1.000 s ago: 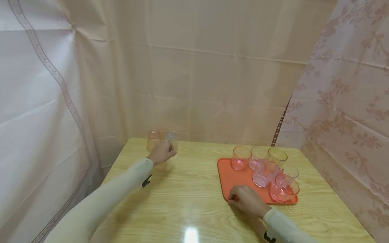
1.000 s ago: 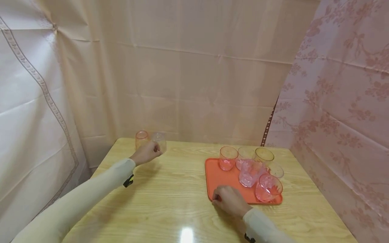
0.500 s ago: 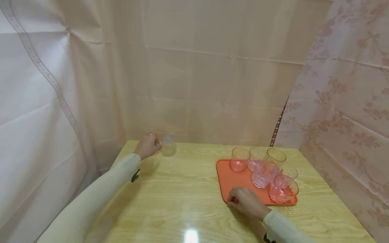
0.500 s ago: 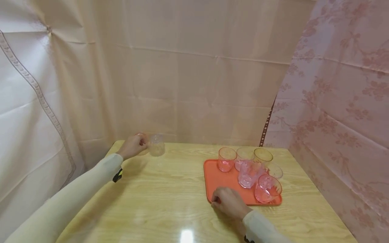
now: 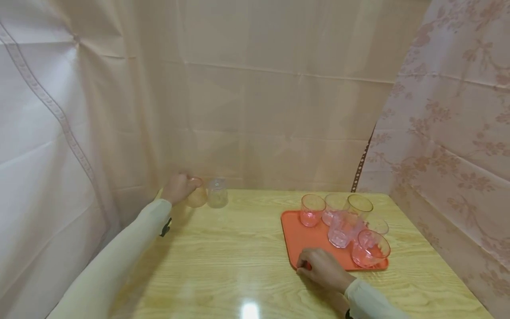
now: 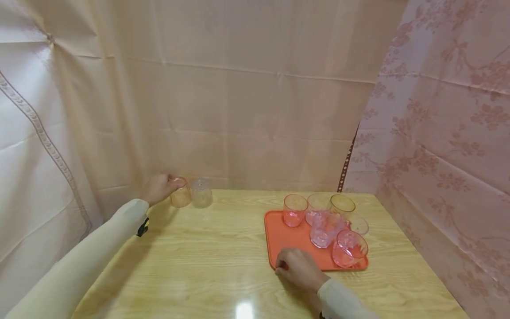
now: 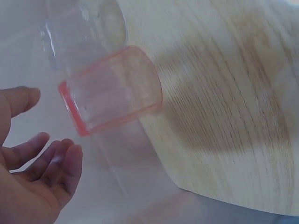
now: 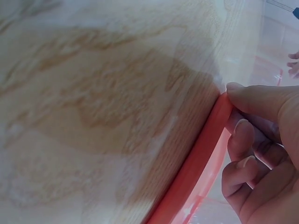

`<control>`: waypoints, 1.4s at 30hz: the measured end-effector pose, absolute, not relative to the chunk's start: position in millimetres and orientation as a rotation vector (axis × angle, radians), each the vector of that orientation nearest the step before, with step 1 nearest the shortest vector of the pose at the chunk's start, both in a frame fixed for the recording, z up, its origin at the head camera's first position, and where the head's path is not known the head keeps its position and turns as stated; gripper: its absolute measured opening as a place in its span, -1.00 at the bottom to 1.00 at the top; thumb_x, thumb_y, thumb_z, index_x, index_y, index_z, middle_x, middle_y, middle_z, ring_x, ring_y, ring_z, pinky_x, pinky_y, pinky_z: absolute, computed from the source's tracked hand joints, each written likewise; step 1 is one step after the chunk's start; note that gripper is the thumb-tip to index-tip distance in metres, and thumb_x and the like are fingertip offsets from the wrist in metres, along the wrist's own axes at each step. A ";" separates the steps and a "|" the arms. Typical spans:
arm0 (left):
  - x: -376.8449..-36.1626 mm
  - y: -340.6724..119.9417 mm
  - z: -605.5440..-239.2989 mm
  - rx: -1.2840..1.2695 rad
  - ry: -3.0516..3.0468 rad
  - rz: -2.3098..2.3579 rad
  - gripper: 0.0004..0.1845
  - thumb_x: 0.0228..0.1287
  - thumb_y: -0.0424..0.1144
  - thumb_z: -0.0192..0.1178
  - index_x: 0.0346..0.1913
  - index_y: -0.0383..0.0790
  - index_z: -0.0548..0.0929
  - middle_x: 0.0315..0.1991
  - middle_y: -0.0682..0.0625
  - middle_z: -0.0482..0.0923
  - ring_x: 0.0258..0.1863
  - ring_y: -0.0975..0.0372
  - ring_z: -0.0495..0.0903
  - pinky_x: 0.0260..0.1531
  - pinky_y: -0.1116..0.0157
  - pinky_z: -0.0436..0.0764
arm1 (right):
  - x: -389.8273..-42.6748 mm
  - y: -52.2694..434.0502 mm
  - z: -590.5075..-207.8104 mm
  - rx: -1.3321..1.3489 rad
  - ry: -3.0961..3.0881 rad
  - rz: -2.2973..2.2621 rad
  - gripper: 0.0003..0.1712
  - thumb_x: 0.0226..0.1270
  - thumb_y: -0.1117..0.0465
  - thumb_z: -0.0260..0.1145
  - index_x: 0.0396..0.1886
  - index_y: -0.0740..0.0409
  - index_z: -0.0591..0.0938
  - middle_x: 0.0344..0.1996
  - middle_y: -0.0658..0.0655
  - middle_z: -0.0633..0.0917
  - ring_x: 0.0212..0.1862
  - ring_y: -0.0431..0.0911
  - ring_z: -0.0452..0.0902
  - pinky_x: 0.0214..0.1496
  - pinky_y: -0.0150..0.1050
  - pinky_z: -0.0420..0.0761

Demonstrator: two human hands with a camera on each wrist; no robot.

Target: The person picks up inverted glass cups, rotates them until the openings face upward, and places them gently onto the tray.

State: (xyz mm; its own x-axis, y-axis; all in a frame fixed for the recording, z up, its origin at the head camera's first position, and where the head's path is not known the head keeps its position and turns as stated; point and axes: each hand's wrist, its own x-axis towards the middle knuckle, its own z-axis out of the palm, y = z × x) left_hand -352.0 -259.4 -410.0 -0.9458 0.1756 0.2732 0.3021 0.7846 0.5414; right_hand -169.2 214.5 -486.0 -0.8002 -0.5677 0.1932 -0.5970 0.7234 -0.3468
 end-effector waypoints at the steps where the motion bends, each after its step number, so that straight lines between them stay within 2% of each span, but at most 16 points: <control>1: -352.8 -260.7 -409.2 -0.371 -2.783 -0.908 -0.63 0.43 0.00 0.27 -0.06 -0.26 0.81 -0.55 -0.02 0.58 -0.56 0.22 0.34 -0.47 0.23 0.44 | -168.9 214.8 -486.1 0.964 -2.847 0.616 -0.78 0.18 0.18 0.59 -0.43 -0.19 0.68 -0.42 -0.31 0.57 -0.39 -0.38 0.46 -0.38 -0.35 0.49; 3: -354.0 -263.4 -407.5 -0.358 -2.819 -0.914 -0.54 0.44 0.05 0.27 0.01 -0.34 0.76 -0.41 -0.20 0.66 -0.48 0.11 0.48 -0.38 0.12 0.55 | -168.1 215.5 -485.7 0.970 -2.843 0.625 -0.78 0.18 0.18 0.59 -0.43 -0.18 0.68 -0.43 -0.31 0.57 -0.39 -0.37 0.47 -0.39 -0.35 0.48; 5: -354.8 -266.1 -405.2 -0.323 -2.842 -0.928 -0.39 0.42 0.10 0.29 0.12 -0.47 0.67 -0.11 -0.38 0.67 -0.23 -0.07 0.62 -0.15 -0.04 0.61 | -167.5 215.9 -485.3 0.975 -2.840 0.627 -0.78 0.18 0.18 0.59 -0.43 -0.18 0.67 -0.43 -0.31 0.57 -0.39 -0.37 0.47 -0.39 -0.35 0.49; 7: -355.7 -268.8 -403.4 -0.283 -2.856 -0.908 -0.27 0.42 0.11 0.29 0.23 -0.57 0.54 0.15 -0.49 0.55 0.10 -0.27 0.56 0.11 -0.19 0.52 | -167.3 216.5 -485.6 0.971 -2.847 0.630 -0.78 0.19 0.17 0.59 -0.42 -0.18 0.67 -0.43 -0.31 0.57 -0.39 -0.37 0.47 -0.38 -0.35 0.49; 9: -358.1 -271.3 -403.2 -0.272 -2.864 -0.901 -0.19 0.43 0.09 0.28 0.31 -0.66 0.41 0.26 -0.56 0.43 0.24 -0.37 0.43 0.24 -0.24 0.41 | -167.0 217.1 -485.4 0.969 -2.848 0.639 -0.78 0.19 0.17 0.59 -0.42 -0.18 0.66 -0.43 -0.31 0.57 -0.39 -0.36 0.48 -0.37 -0.35 0.49; 15: -363.8 -273.8 -406.4 -0.303 -2.855 -0.881 -0.23 0.42 0.02 0.31 0.28 -0.68 0.42 0.20 -0.58 0.47 0.20 -0.40 0.45 0.21 -0.25 0.42 | -168.1 218.5 -487.2 0.964 -2.856 0.648 -0.78 0.19 0.16 0.59 -0.42 -0.18 0.66 -0.43 -0.31 0.57 -0.39 -0.36 0.49 -0.37 -0.35 0.50; 21: -363.8 -272.0 -409.2 -0.371 -2.830 -0.903 -0.31 0.42 -0.04 0.32 0.24 -0.66 0.47 0.21 -0.57 0.46 0.23 -0.39 0.43 0.24 -0.26 0.39 | -168.3 217.9 -487.7 0.963 -2.860 0.656 -0.77 0.19 0.17 0.59 -0.44 -0.19 0.65 -0.44 -0.31 0.57 -0.38 -0.37 0.50 -0.37 -0.36 0.50; 25: -362.8 -269.5 -409.0 -0.439 -2.795 -0.947 -0.45 0.42 -0.01 0.32 0.10 -0.53 0.62 0.00 -0.43 0.63 -0.03 -0.24 0.59 0.04 -0.16 0.55 | -169.3 217.3 -486.4 0.949 -2.865 0.674 -0.76 0.19 0.18 0.59 -0.43 -0.18 0.66 -0.44 -0.31 0.58 -0.39 -0.37 0.50 -0.38 -0.38 0.50; 27: -362.9 -269.4 -409.3 -0.471 -2.759 -0.974 -0.52 0.41 -0.04 0.32 0.02 -0.50 0.67 -0.17 -0.33 0.66 -0.22 -0.13 0.60 -0.13 -0.08 0.58 | -170.6 216.4 -485.4 0.953 -2.862 0.681 -0.77 0.19 0.18 0.59 -0.43 -0.17 0.66 -0.45 -0.31 0.58 -0.39 -0.37 0.50 -0.37 -0.38 0.50; 29: -364.3 -269.3 -411.4 -0.487 -2.727 -1.007 -0.59 0.41 -0.11 0.32 -0.02 -0.48 0.69 -0.26 -0.26 0.67 -0.31 -0.05 0.57 -0.22 -0.02 0.57 | -172.2 215.6 -485.1 0.962 -2.860 0.686 -0.78 0.20 0.18 0.59 -0.42 -0.17 0.67 -0.45 -0.31 0.59 -0.39 -0.37 0.50 -0.37 -0.38 0.51; 32: -369.1 -269.6 -417.8 -0.528 -2.717 -1.052 -0.65 0.44 -0.20 0.28 -0.01 -0.52 0.68 -0.20 -0.32 0.71 -0.26 -0.11 0.64 -0.16 -0.05 0.61 | -173.4 215.4 -485.8 0.975 -2.862 0.692 -0.78 0.19 0.18 0.59 -0.43 -0.16 0.67 -0.45 -0.30 0.59 -0.39 -0.39 0.49 -0.36 -0.38 0.51; 37: -375.5 -270.7 -429.4 -0.533 -2.768 -1.153 -0.65 0.51 -0.26 0.16 0.09 -0.53 0.64 0.08 -0.38 0.65 0.10 -0.25 0.61 0.17 -0.14 0.53 | -173.3 215.2 -487.0 0.977 -2.865 0.711 -0.78 0.19 0.17 0.59 -0.43 -0.17 0.67 -0.45 -0.30 0.58 -0.40 -0.37 0.50 -0.37 -0.39 0.50; 40: -375.2 -271.2 -429.6 -0.527 -2.787 -1.162 -0.64 0.50 -0.23 0.18 0.12 -0.50 0.64 0.13 -0.38 0.63 0.14 -0.27 0.58 0.19 -0.17 0.49 | -173.7 214.9 -486.1 0.975 -2.873 0.728 -0.78 0.20 0.18 0.59 -0.43 -0.16 0.67 -0.45 -0.30 0.58 -0.40 -0.35 0.51 -0.37 -0.38 0.51; 42: -374.9 -272.0 -428.8 -0.521 -2.805 -1.128 -0.62 0.49 -0.20 0.22 0.14 -0.46 0.64 0.12 -0.35 0.64 0.09 -0.23 0.62 0.16 -0.16 0.52 | -174.5 214.6 -485.4 0.971 -2.887 0.736 -0.78 0.21 0.19 0.58 -0.43 -0.16 0.67 -0.44 -0.29 0.59 -0.39 -0.34 0.51 -0.36 -0.38 0.51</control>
